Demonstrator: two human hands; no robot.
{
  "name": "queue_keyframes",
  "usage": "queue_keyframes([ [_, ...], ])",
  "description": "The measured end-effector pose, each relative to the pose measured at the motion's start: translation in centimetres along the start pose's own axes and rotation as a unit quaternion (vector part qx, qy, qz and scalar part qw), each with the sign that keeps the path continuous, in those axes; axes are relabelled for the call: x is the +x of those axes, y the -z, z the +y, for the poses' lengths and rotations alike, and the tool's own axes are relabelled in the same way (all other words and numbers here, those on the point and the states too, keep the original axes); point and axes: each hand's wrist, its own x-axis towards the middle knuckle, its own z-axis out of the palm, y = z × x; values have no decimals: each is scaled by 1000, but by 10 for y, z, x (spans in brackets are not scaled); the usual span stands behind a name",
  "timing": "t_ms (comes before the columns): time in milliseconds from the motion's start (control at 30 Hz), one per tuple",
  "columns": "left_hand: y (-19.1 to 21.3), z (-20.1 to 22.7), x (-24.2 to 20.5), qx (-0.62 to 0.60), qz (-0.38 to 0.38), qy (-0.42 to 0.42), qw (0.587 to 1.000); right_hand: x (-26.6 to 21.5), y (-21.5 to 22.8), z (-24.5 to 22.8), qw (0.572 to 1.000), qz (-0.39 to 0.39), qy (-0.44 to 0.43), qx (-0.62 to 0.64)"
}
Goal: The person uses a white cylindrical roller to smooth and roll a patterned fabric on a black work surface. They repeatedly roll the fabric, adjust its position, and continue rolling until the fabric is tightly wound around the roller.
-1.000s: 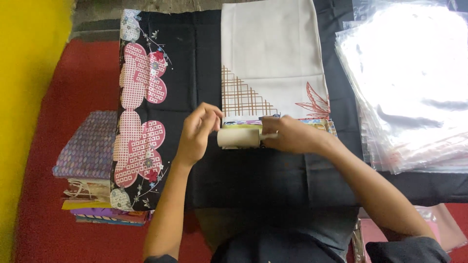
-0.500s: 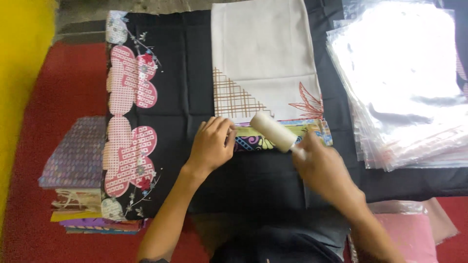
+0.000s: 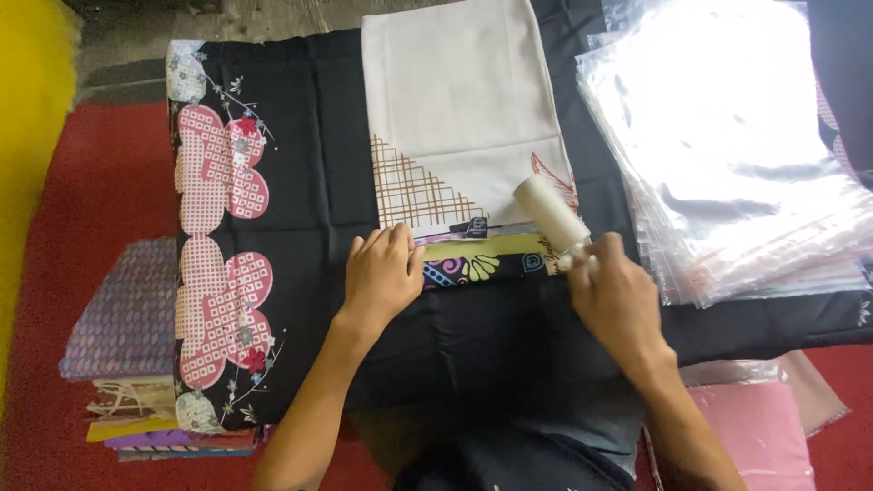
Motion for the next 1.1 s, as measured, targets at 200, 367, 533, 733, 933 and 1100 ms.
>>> queue_keyframes([
  [200,12,19,10,-32,65,-70,995,-27,20,11,996,-65,-6,63],
  [367,-1,12,10,-81,30,-45,995,-32,8,13,994,-90,-32,43],
  [533,-3,12,10,-92,1,-19,996,-17,10,16,999,-20,-15,37],
  [733,2,11,12,-114,-40,-5,993,-16,23,18,999,31,-40,16],
  [933,-1,10,13,-111,-49,-4,993,-32,17,16,990,-74,-24,118],
  [1100,-1,10,11,-108,-35,-9,993,-32,11,26,996,-40,-41,71],
])
